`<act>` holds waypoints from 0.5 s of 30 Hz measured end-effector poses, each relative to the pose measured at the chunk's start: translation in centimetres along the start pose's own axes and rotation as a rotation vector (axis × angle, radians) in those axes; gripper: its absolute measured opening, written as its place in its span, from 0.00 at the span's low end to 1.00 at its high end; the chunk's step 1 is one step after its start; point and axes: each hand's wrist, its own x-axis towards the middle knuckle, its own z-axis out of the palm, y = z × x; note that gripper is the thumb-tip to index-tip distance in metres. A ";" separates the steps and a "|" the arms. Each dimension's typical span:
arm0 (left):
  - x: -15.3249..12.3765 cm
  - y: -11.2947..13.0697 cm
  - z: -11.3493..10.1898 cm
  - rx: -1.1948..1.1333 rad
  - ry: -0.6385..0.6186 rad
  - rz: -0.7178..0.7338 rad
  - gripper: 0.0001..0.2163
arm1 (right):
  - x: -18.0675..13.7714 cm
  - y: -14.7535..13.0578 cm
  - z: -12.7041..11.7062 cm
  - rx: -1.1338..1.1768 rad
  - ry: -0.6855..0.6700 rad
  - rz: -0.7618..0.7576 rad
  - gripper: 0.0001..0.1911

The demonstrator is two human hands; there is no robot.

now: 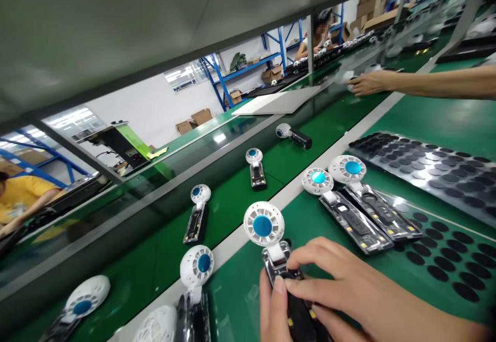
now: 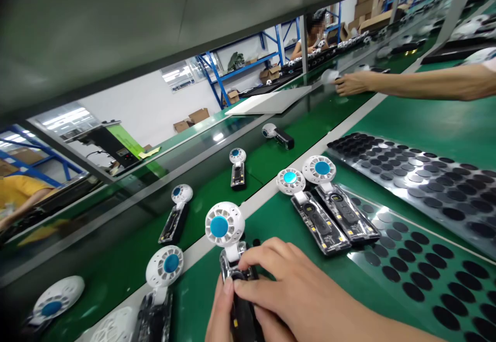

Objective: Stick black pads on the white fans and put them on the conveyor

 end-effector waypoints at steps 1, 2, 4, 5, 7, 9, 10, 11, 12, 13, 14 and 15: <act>0.0 0.5 0.0 0.006 0.009 0.019 0.28 | 0.0 0.1 0.0 0.087 0.008 -0.010 0.18; 0.0 1.1 0.0 0.019 0.010 0.047 0.28 | 0.1 0.4 0.1 0.191 0.034 -0.001 0.18; -0.1 2.9 0.1 0.101 -0.014 0.128 0.24 | 0.3 1.0 0.7 0.367 0.101 0.064 0.16; 0.0 4.0 0.2 0.173 -0.037 0.184 0.21 | 0.4 1.2 1.2 0.405 0.130 0.099 0.16; 0.5 6.4 0.4 0.332 -0.064 0.285 0.16 | 0.8 1.7 2.6 0.367 0.132 0.117 0.14; 1.8 8.8 0.7 0.464 -0.069 0.364 0.14 | 1.0 1.8 4.0 0.227 0.067 0.081 0.14; 2.8 9.7 0.8 0.520 -0.065 0.389 0.13 | 1.0 1.7 4.7 0.143 0.030 0.068 0.14; 4.1 10.6 1.0 0.585 -0.055 0.403 0.13 | 1.0 1.7 5.3 0.060 -0.007 0.059 0.13; 5.5 11.3 1.2 0.664 -0.042 0.421 0.12 | 1.0 1.7 5.8 -0.018 -0.035 0.053 0.11; 7.1 11.9 1.4 0.752 -0.021 0.437 0.11 | 1.0 1.7 6.3 -0.084 -0.053 0.039 0.08; 8.8 12.3 1.8 0.842 0.010 0.448 0.10 | 1.0 1.8 6.8 -0.140 -0.057 0.011 0.07; 10.6 12.7 2.1 0.924 0.044 0.451 0.10 | 1.1 2.0 7.3 -0.188 -0.041 -0.027 0.06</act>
